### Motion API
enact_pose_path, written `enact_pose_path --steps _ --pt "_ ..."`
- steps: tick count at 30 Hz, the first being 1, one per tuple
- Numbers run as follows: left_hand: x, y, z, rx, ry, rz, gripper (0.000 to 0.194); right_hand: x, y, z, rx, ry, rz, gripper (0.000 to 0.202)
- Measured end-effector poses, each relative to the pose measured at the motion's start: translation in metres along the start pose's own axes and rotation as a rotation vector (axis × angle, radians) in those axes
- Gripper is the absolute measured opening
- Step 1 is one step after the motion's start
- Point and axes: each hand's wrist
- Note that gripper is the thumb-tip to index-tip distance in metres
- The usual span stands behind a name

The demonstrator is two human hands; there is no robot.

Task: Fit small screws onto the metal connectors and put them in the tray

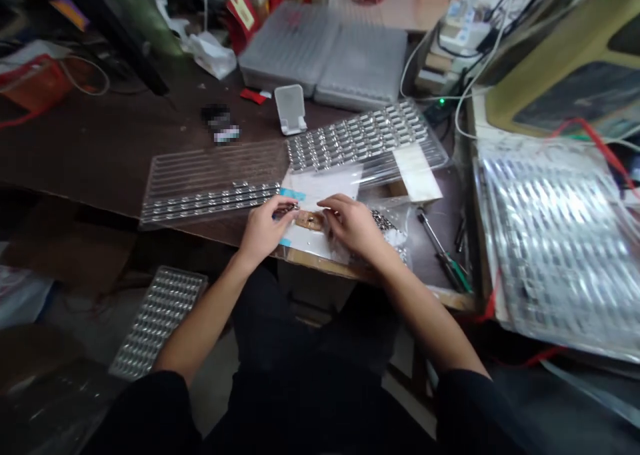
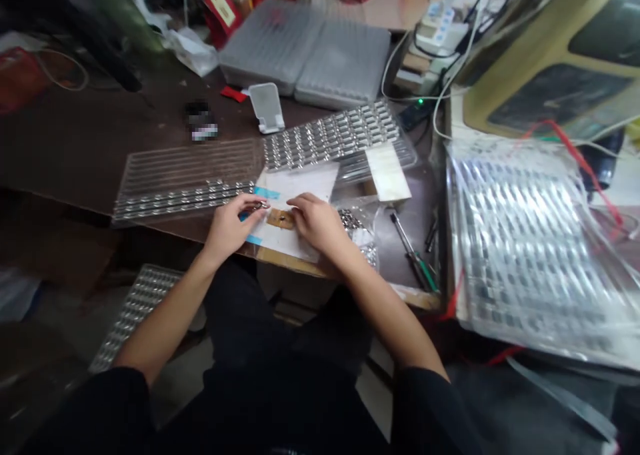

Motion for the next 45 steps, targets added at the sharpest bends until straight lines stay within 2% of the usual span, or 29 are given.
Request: enact_pose_path --steps 3,7,12,14,18,21,27,32,34,38,45 --pt "0.008 0.000 -0.003 0.036 0.005 0.013 0.015 -0.004 0.000 0.001 0.042 0.004 0.021 0.030" --pt "0.014 0.001 -0.005 0.082 -0.010 -0.033 0.015 -0.010 0.000 -0.002 0.022 0.029 0.016 0.028" --pt "0.017 0.003 -0.004 0.147 0.053 -0.043 0.009 -0.039 -0.021 -0.001 0.043 0.073 0.123 0.026" --pt "0.017 0.002 -0.004 0.168 0.073 -0.039 0.008 -0.054 -0.038 0.001 0.089 0.029 0.075 0.026" --pt "0.017 0.002 -0.005 0.212 0.099 -0.031 0.010 -0.069 -0.061 0.004 0.278 -0.244 -0.132 0.028" --pt "0.017 0.002 -0.007 0.233 0.123 -0.026 0.011 -0.066 -0.061 0.004 0.402 -0.416 -0.185 0.026" --pt "0.019 0.000 -0.007 0.210 0.121 -0.046 0.014 -0.049 -0.051 0.004 0.376 -0.480 -0.250 0.018" --pt "0.012 0.000 -0.008 0.033 -0.029 0.118 0.020 -0.044 -0.053 0.011 0.326 -0.393 -0.231 0.013" --pt "0.011 -0.001 -0.010 -0.014 -0.068 0.142 0.021 -0.045 -0.055 0.013 0.301 -0.351 -0.208 0.010" --pt "0.010 -0.004 -0.013 0.012 -0.122 0.136 0.019 -0.046 -0.055 0.010 0.283 -0.298 -0.189 0.011" --pt "0.010 -0.006 -0.014 0.027 -0.137 0.147 0.019 -0.046 -0.041 -0.011 0.236 -0.116 -0.085 0.015"
Point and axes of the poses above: each hand's wrist, its own y-axis towards the middle knuckle, its own x-axis out of the palm, z = x × y, and after that the axes turned 7 degrees about -z, right-handed
